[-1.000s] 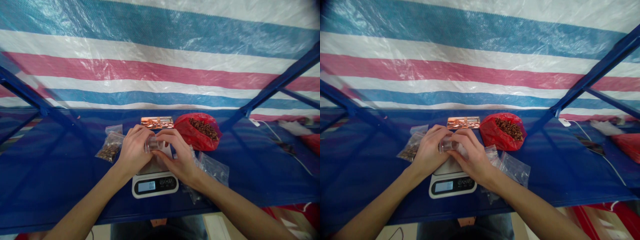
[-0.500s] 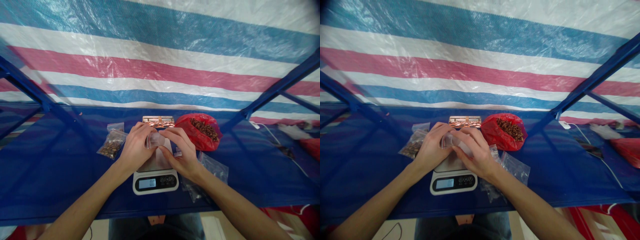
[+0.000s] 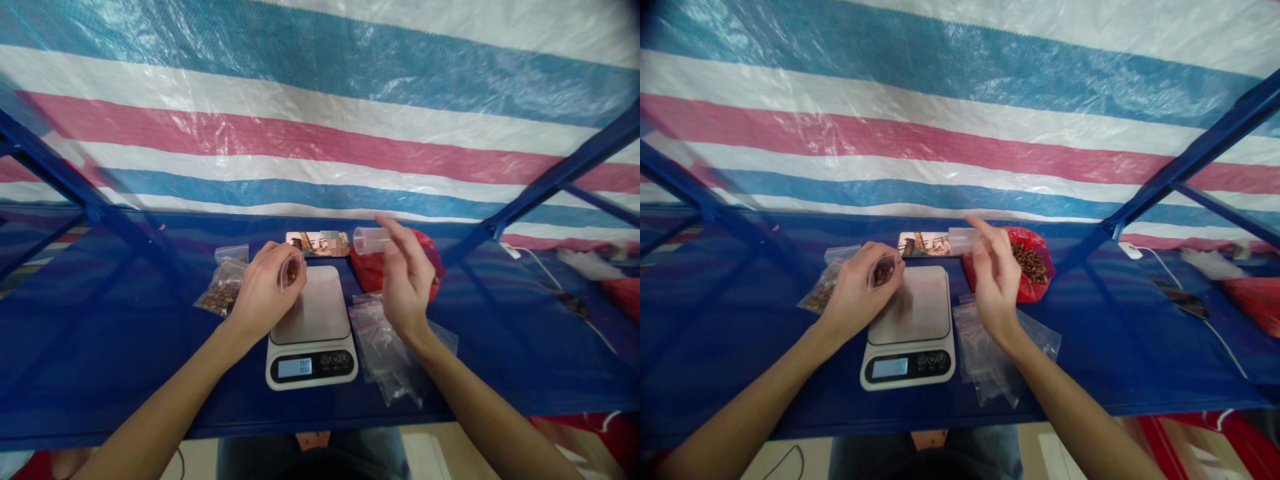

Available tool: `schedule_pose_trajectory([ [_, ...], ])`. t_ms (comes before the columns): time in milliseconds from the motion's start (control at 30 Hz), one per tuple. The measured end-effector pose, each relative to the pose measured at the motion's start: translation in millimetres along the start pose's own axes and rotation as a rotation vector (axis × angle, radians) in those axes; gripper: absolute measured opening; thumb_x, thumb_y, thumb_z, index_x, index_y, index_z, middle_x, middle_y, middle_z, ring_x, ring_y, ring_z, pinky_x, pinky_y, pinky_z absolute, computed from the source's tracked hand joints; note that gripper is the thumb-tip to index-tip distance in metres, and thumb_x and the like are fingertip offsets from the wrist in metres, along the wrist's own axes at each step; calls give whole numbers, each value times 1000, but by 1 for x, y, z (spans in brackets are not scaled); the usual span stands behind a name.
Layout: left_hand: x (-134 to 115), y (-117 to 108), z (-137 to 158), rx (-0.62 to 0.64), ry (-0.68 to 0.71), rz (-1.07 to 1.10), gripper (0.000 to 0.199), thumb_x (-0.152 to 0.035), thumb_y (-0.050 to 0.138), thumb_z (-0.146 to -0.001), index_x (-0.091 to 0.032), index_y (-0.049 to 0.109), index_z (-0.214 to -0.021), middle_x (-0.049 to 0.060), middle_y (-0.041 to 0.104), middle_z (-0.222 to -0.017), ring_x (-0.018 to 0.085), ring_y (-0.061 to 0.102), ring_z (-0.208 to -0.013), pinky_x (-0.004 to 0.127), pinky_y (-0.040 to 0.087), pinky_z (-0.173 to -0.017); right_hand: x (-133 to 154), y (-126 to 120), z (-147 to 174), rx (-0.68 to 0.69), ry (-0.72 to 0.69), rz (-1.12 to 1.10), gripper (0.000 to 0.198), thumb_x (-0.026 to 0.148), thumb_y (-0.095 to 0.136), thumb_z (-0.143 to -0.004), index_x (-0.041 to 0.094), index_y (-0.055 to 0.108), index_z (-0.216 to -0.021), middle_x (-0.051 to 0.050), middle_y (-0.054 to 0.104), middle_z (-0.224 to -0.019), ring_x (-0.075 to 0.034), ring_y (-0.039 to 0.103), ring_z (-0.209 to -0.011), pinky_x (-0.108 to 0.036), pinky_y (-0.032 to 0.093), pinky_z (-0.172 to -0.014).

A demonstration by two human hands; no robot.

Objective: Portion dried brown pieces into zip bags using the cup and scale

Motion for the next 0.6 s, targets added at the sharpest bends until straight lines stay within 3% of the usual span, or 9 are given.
schedule_pose_trajectory([
  [167, 2, -6, -2, 17, -174, 408, 20, -36, 58, -104, -20, 65, -94, 0, 69, -85, 16, 65, -83, 27, 48, -80, -48, -10, -19, -233, 544, -607, 13, 30, 59, -94, 23, 70, -95, -3, 72, -94, -15, 65, -76, -27, 59, -71],
  [300, 10, -3, -4, 44, -287, 641, 39, -45, 53, -106, -18, 73, -88, 5, 76, -91, 17, 69, -86, 27, 51, -83, -56, -5, -14, -313, 872, -822, 14, 21, 53, -94, 20, 64, -85, -3, 71, -84, -12, 67, -71, -22, 61, -68],
  [433, 21, 2, -3, 67, -433, 784, 47, -52, 56, -104, -15, 80, -88, 10, 78, -94, 18, 70, -84, 26, 54, -76, -47, 1, -10, -260, 936, -912, 15, 12, 54, -83, 20, 65, -88, -5, 73, -88, -13, 72, -77, -21, 63, -73],
  [600, 24, 3, -1, 48, -564, 961, 43, -54, 72, -94, -14, 82, -106, 9, 78, -88, 16, 71, -74, 26, 58, -67, -43, 3, -10, -83, 853, -887, 45, 2, 61, -66, 21, 71, -106, -1, 76, -98, -12, 75, -93, -19, 62, -84],
])
Point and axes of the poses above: each hand's wrist, its own z-axis away from the middle knuckle, its own y-axis out of the palm, x = y × z, the point moved 4 cm from there along -z, towards the middle knuckle
